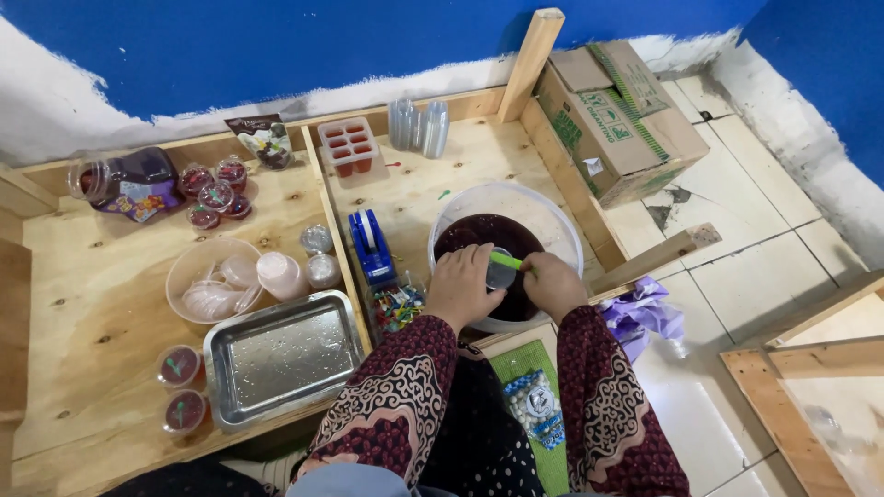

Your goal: The person puts a small cup into a tray, places a sticker on the cup, and then uses a ladle to pour a dark liquid from a large bucket into the cup.

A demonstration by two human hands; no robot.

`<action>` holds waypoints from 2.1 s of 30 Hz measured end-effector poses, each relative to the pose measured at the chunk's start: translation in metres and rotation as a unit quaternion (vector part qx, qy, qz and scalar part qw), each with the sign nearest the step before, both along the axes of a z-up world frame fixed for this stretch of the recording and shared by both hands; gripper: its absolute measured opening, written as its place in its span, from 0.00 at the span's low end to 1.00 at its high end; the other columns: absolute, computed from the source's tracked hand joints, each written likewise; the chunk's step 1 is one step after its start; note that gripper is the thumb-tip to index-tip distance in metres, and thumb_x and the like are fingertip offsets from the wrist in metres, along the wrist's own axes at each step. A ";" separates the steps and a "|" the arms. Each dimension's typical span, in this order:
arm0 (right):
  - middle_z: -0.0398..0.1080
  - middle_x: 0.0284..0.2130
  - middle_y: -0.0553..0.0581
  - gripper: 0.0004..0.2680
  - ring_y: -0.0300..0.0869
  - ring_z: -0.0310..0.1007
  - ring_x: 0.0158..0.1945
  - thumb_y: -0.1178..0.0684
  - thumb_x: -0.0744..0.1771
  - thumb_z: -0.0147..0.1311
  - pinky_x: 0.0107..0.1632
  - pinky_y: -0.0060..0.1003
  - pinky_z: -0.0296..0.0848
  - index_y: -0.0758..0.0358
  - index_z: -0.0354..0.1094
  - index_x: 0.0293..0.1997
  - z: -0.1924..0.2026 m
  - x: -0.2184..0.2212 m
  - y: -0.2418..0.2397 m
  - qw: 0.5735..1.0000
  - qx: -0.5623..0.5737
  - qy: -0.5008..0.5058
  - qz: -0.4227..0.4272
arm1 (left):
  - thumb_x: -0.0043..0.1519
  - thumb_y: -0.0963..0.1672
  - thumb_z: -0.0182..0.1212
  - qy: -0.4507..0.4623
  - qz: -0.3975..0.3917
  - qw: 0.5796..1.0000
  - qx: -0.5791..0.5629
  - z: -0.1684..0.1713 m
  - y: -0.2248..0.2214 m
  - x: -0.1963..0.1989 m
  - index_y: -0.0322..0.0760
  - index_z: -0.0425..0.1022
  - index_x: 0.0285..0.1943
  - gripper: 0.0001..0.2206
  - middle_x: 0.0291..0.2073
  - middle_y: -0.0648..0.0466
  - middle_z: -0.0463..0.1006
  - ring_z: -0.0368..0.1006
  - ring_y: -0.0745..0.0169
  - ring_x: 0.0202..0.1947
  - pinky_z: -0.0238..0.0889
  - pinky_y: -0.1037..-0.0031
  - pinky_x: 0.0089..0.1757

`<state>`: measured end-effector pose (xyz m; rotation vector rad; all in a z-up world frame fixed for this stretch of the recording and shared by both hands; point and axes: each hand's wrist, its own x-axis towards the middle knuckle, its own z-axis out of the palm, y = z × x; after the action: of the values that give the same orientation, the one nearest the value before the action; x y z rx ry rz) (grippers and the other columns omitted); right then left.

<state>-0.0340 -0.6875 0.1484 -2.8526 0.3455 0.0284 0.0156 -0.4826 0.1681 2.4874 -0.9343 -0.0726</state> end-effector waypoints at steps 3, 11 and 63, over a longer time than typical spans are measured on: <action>0.76 0.40 0.47 0.07 0.42 0.77 0.50 0.48 0.65 0.54 0.55 0.36 0.75 0.42 0.76 0.45 -0.025 0.002 -0.011 0.993 0.040 -0.105 -0.047 | 0.57 0.58 0.56 0.015 0.004 1.000 0.013 0.006 0.000 -0.001 0.39 0.57 0.70 0.35 0.57 0.45 0.71 0.68 0.46 0.62 0.54 0.58 0.61; 0.77 0.31 0.56 0.06 0.51 0.78 0.42 0.51 0.63 0.65 0.43 0.43 0.76 0.48 0.79 0.41 -0.023 -0.004 -0.015 0.938 0.119 -0.317 -0.080 | 0.59 0.58 0.54 0.048 -0.015 0.997 0.049 0.020 0.003 0.000 0.39 0.55 0.72 0.36 0.61 0.45 0.69 0.65 0.45 0.65 0.50 0.58 0.63; 0.68 0.42 0.74 0.04 0.59 0.75 0.43 0.72 0.70 0.52 0.43 0.45 0.83 0.79 0.63 0.48 0.079 -0.142 0.059 0.805 0.133 -0.577 -0.037 | 0.56 0.60 0.55 -0.069 0.013 0.997 -0.035 -0.011 -0.005 0.004 0.34 0.64 0.72 0.40 0.47 0.48 0.79 0.74 0.48 0.45 0.60 0.60 0.48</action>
<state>-0.1761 -0.6287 0.2272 -2.0494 0.1427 -1.4527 0.0197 -0.4875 0.1571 2.4642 -0.9422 0.1402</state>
